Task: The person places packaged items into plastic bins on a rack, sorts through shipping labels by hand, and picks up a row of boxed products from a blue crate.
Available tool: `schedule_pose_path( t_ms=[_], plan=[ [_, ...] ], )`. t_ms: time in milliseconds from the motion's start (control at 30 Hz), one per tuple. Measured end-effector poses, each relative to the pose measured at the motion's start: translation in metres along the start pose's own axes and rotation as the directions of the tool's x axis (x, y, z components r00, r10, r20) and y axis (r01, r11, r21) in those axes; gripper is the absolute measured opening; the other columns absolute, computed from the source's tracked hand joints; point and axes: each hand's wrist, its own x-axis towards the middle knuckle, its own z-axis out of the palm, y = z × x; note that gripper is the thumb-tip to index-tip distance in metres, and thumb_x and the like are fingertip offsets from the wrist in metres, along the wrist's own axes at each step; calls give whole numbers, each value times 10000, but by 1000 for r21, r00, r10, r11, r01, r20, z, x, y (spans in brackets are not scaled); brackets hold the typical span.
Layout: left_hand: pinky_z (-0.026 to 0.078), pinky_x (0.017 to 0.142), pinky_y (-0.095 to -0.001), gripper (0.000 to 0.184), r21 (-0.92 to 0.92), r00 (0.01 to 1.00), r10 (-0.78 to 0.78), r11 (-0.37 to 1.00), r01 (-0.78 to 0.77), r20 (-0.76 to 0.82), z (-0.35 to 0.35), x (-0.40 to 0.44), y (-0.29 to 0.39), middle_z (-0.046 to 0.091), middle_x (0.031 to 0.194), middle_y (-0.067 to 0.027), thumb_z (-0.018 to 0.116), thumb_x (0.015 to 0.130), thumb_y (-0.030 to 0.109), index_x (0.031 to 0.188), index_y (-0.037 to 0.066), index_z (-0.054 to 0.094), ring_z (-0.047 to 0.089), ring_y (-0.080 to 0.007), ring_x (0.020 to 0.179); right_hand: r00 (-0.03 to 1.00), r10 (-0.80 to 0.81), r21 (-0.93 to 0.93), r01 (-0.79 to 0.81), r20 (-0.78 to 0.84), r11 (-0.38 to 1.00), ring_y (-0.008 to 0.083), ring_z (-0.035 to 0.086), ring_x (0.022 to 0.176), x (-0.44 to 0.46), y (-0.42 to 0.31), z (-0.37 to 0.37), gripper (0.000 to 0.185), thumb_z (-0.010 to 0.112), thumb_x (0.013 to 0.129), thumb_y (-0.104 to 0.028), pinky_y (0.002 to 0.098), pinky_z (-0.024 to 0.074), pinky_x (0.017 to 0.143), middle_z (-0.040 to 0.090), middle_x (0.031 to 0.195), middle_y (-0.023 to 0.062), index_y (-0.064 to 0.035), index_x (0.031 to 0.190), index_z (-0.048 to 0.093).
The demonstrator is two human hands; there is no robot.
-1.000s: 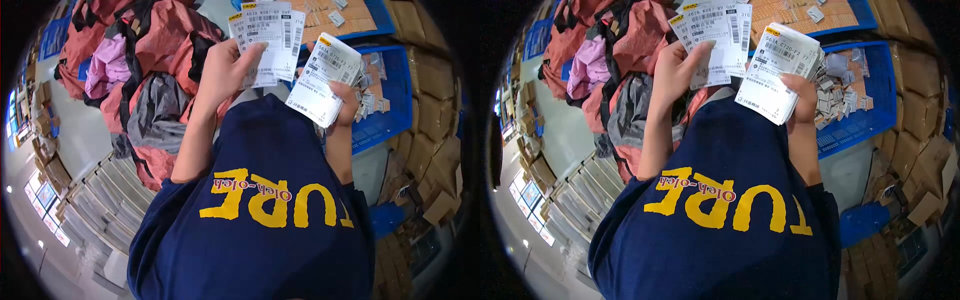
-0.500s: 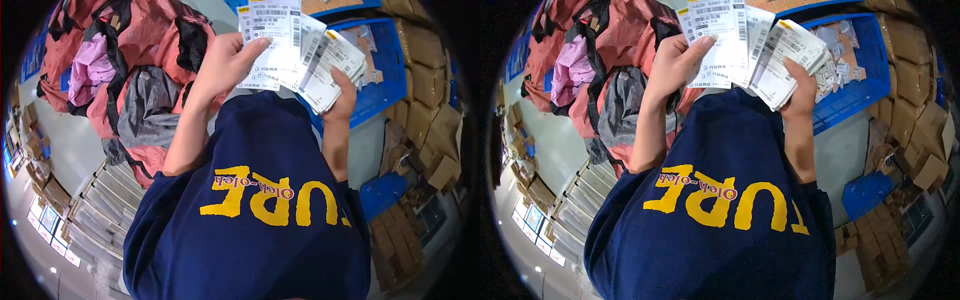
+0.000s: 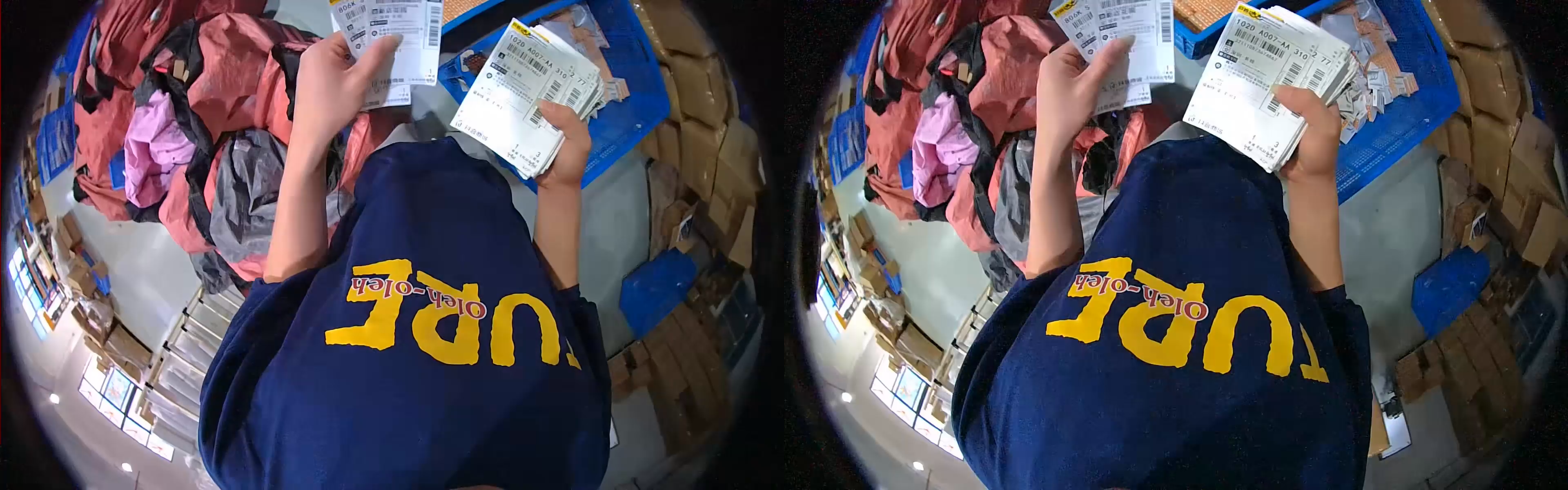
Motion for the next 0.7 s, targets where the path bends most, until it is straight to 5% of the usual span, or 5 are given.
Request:
schedule_pose_path(
  t_ms=[167, 300, 467, 700],
  plan=[
    [516, 506, -217, 250, 66, 990, -2, 998, -8, 141, 20, -3, 22, 726, 811, -175, 690, 877, 166, 936, -76, 695, 692, -161, 631, 998, -62, -24, 61, -31, 998, 320, 717, 832, -6, -6, -5, 536, 527, 801, 4, 301, 601, 628, 646, 1160, 260, 60, 1332, 472],
    [509, 499, -227, 265, -257, 967, 136, 963, -79, 215, 37, -5, 26, 724, 826, -175, 723, 848, 145, 980, -82, 689, 683, -157, 633, 998, -65, -91, 65, 1, 994, 315, 718, 822, 1, -2, -8, 515, 539, 808, -11, 301, 601, 624, 657, 1123, 266, 73, 1313, 483],
    [510, 514, -238, 281, -72, 962, 104, 993, -89, 253, 47, -15, 39, 728, 860, -170, 725, 847, 147, 1011, -79, 685, 683, -155, 662, 995, -100, -175, 99, 2, 980, 309, 718, 812, 6, 0, -3, 504, 561, 819, -27, 295, 599, 622, 659, 1110, 273, 88, 1304, 491],
    [505, 516, -244, 283, -94, 962, 57, 995, -33, 269, 46, -10, 32, 730, 860, -164, 732, 837, 146, 999, -81, 684, 675, -153, 644, 999, -39, -100, 38, -10, 994, 299, 719, 815, 9, -3, -20, 495, 577, 830, -33, 294, 600, 626, 663, 1110, 267, 92, 1302, 498]
  ],
)
